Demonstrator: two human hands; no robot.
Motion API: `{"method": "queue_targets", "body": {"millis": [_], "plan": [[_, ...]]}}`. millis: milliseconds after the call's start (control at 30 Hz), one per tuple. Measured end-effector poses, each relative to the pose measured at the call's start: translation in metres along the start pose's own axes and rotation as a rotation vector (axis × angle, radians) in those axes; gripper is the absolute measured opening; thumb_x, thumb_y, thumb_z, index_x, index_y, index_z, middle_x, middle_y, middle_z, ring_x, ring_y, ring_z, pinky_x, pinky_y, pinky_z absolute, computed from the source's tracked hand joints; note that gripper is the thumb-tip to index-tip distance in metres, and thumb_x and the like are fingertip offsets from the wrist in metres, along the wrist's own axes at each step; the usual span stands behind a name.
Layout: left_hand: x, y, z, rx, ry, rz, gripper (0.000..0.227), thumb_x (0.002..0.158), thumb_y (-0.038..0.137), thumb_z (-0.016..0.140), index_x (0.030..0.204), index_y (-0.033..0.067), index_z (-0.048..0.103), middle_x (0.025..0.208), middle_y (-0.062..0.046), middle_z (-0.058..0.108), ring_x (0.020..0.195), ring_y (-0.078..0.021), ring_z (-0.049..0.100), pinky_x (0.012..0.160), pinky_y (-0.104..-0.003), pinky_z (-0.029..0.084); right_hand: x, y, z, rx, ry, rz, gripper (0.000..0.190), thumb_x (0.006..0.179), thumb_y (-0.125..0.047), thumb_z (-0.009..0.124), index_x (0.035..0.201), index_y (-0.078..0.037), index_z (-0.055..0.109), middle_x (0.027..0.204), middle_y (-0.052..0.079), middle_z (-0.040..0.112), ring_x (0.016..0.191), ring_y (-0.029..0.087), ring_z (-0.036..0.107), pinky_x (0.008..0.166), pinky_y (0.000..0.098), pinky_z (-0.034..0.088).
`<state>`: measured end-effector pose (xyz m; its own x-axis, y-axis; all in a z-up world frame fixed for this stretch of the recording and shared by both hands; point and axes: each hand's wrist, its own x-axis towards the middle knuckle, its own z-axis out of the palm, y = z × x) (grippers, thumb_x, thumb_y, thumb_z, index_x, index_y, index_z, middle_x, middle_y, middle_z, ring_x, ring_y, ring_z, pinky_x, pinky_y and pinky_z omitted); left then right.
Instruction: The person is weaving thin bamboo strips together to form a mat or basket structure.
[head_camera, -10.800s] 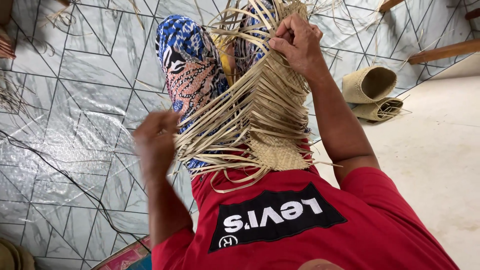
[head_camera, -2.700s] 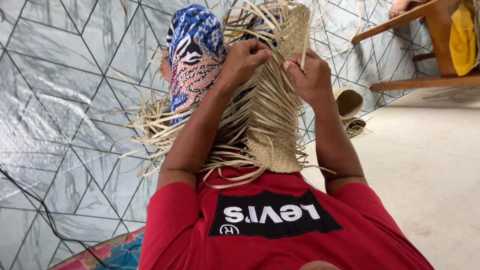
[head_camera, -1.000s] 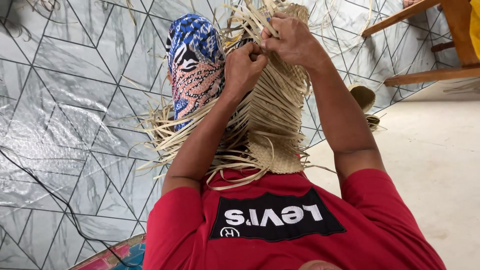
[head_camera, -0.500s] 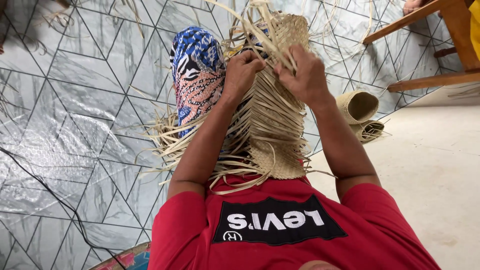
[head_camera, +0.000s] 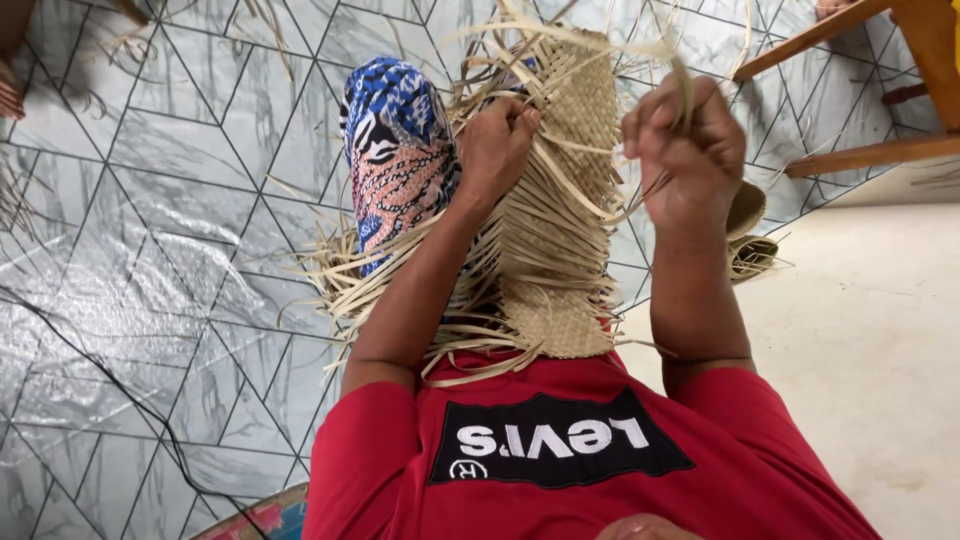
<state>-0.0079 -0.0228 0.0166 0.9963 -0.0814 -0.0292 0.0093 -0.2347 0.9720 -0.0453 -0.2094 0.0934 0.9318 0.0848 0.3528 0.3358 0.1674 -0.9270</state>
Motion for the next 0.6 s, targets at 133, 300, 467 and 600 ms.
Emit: {"method": "queue_targets", "body": {"millis": [133,300,467,600], "plan": [[0.0,0.005,-0.004,0.004,-0.055,0.001,0.025,0.091,0.027,0.053,0.079,0.0076,0.061,0.056,-0.006,0.054,0.06,-0.0267,0.059,0.062,-0.043,0.042,0.01,0.023,-0.021,-0.414,-0.051,0.053,0.006,0.085,0.005,0.06,0.083,0.003,0.055,0.07,0.011,0.047,0.065,0.024,0.054,0.061,0.0371,0.047],[0.004,-0.008,0.0,-0.081,-0.114,-0.062,0.031,0.089,0.033,0.056,0.07,0.0083,0.058,0.052,-0.006,0.051,0.051,-0.0216,0.053,0.055,-0.038,0.041,0.003,0.039,-0.012,-1.019,-0.264,0.133,0.032,0.086,-0.02,0.062,0.061,-0.005,0.049,0.065,0.011,0.05,0.068,0.035,0.053,0.065,0.048,0.043],[0.0,0.004,-0.002,-0.092,-0.113,-0.059,0.031,0.087,0.033,0.06,0.07,0.0068,0.059,0.054,-0.01,0.053,0.053,-0.0218,0.054,0.053,-0.039,0.042,0.01,0.02,0.019,-0.728,-0.305,0.216,0.036,0.097,-0.01,0.052,0.062,-0.006,0.043,0.055,0.005,0.03,0.055,0.027,0.04,0.056,0.0442,0.033],[0.0,0.0,0.0,-0.052,-0.101,-0.035,0.033,0.088,0.037,0.058,0.069,0.0102,0.056,0.055,-0.009,0.053,0.053,-0.0231,0.053,0.055,-0.038,0.042,0.007,0.02,0.014,-0.605,-0.262,0.338,0.028,0.094,-0.021,0.066,0.072,-0.007,0.057,0.066,0.006,0.05,0.07,0.024,0.052,0.086,0.0548,0.038]]}}
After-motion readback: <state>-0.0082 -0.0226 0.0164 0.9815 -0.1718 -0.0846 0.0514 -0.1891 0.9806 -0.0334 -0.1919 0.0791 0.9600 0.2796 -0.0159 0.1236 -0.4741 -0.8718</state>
